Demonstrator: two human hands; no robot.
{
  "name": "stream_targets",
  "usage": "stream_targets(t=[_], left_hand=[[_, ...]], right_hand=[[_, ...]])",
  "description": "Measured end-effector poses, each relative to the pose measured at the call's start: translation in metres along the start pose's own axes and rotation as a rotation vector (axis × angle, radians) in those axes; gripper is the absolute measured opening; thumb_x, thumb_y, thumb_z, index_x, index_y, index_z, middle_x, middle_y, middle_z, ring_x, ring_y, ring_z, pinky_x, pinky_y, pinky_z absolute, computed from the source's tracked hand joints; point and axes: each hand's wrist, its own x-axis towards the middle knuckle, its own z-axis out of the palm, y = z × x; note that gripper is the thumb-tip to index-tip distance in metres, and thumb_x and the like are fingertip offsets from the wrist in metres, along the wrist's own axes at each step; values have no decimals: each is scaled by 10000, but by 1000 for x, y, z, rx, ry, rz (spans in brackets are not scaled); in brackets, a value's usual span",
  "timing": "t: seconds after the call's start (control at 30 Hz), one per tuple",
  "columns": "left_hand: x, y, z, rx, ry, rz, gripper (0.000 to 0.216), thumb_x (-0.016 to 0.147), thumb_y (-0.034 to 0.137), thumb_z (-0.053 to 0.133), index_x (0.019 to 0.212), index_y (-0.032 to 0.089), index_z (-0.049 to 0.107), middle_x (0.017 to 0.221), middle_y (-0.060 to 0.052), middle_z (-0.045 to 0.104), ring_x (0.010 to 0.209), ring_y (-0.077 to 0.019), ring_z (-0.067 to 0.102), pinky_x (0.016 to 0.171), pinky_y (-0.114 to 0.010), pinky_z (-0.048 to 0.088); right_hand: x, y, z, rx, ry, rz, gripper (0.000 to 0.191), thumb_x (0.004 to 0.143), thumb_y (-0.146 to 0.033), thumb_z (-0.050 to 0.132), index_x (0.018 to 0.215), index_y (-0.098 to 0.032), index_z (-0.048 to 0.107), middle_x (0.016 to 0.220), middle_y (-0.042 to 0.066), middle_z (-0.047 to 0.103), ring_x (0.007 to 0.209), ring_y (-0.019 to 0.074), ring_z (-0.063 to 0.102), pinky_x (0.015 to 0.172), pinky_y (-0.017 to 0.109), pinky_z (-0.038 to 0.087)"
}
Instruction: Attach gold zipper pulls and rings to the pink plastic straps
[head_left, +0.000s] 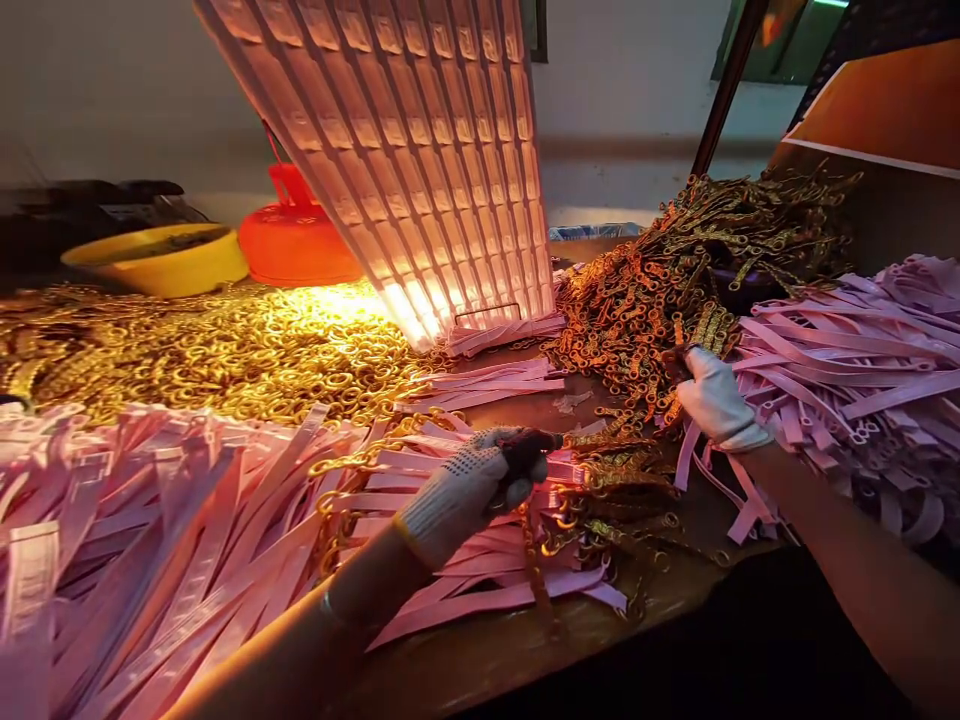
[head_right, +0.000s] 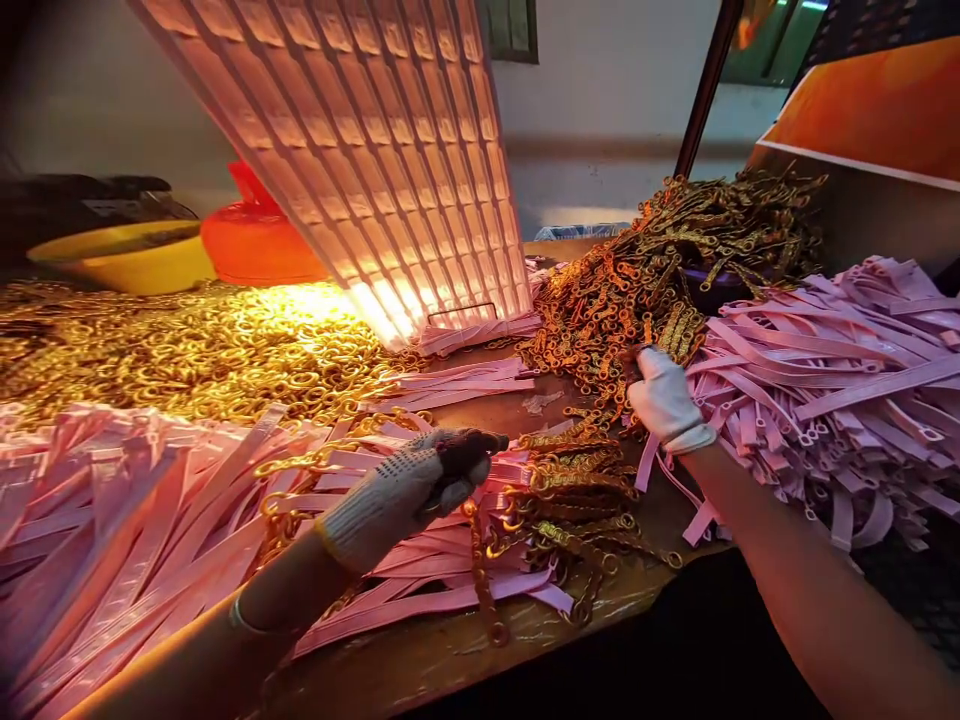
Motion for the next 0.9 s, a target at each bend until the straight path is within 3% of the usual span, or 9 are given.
stream_targets(t=[0.1, 0.17, 0.3, 0.43, 0.57, 0.63, 0.73, 0.8, 0.9], left_hand=[[5, 1, 0, -74, -10, -96, 337, 777, 301, 671, 1018, 70, 705, 616, -13, 585, 380, -24, 346, 363, -145, 232], [8, 2, 0, -112, -31, -107, 335, 741, 267, 666, 1002, 61, 706, 584, 6, 544, 373, -24, 322, 354, -145, 208], [11, 0, -4, -180, -16, -61, 343, 681, 211, 640, 992, 80, 702, 644, -21, 587, 407, -29, 366, 376, -129, 246], [15, -8, -4, -188, 25, -72, 201, 697, 216, 614, 870, 125, 661, 671, -26, 599, 446, -45, 401, 403, -127, 295], [13, -8, 6, -92, -81, -52, 183, 724, 285, 623, 636, 153, 533, 487, 35, 422, 387, -49, 301, 361, -151, 225], [8, -3, 12, -22, -123, -30, 262, 779, 360, 617, 635, 160, 528, 445, 55, 355, 364, -49, 250, 348, -166, 173], [-2, 3, 22, 62, -115, 73, 285, 837, 430, 613, 771, 153, 596, 462, 63, 378, 367, -52, 265, 358, -171, 167], [-5, 3, 29, 95, -40, 149, 279, 802, 421, 673, 868, 158, 608, 496, 62, 443, 372, -57, 310, 364, -175, 208], [-4, -6, 33, 159, 108, 238, 291, 768, 401, 724, 883, 172, 588, 548, 51, 518, 393, -66, 369, 390, -187, 277]], right_hand=[[-23, -45, 8, 412, -243, -178, 467, 804, -36, 396, 1218, -138, 587, 1148, 81, 676, 1056, 187, 621, 959, 299, 480], [-40, -68, 12, 491, -318, -322, 580, 746, 3, 383, 1277, -148, 564, 1210, 74, 660, 1121, 180, 603, 1022, 323, 460], [-66, -91, 15, 206, -290, -478, 566, 762, -5, 427, 1298, -129, 564, 1247, 128, 637, 1210, 237, 549, 1084, 399, 418], [-77, -101, 18, -172, -235, -396, 320, 963, -155, 371, 1131, -125, 642, 1002, 153, 657, 936, 245, 592, 860, 359, 495], [-79, -105, 22, -276, -200, -616, 352, 1017, -213, 296, 1039, -148, 641, 938, 146, 618, 825, 238, 542, 699, 340, 431], [-78, -105, 21, -301, -206, -588, 362, 1017, -202, 281, 987, -145, 637, 913, 155, 610, 805, 245, 537, 661, 341, 402], [-75, -105, 16, -280, -254, -400, 298, 977, -131, 335, 941, -143, 630, 870, 142, 620, 770, 238, 550, 652, 330, 395], [-73, -104, 11, -153, -293, -333, 191, 881, -81, 457, 939, -155, 623, 888, 116, 644, 796, 232, 576, 693, 319, 420], [-75, -102, 8, 121, -344, -266, 223, 754, -43, 523, 901, -185, 611, 891, 63, 669, 823, 208, 596, 743, 289, 448]])
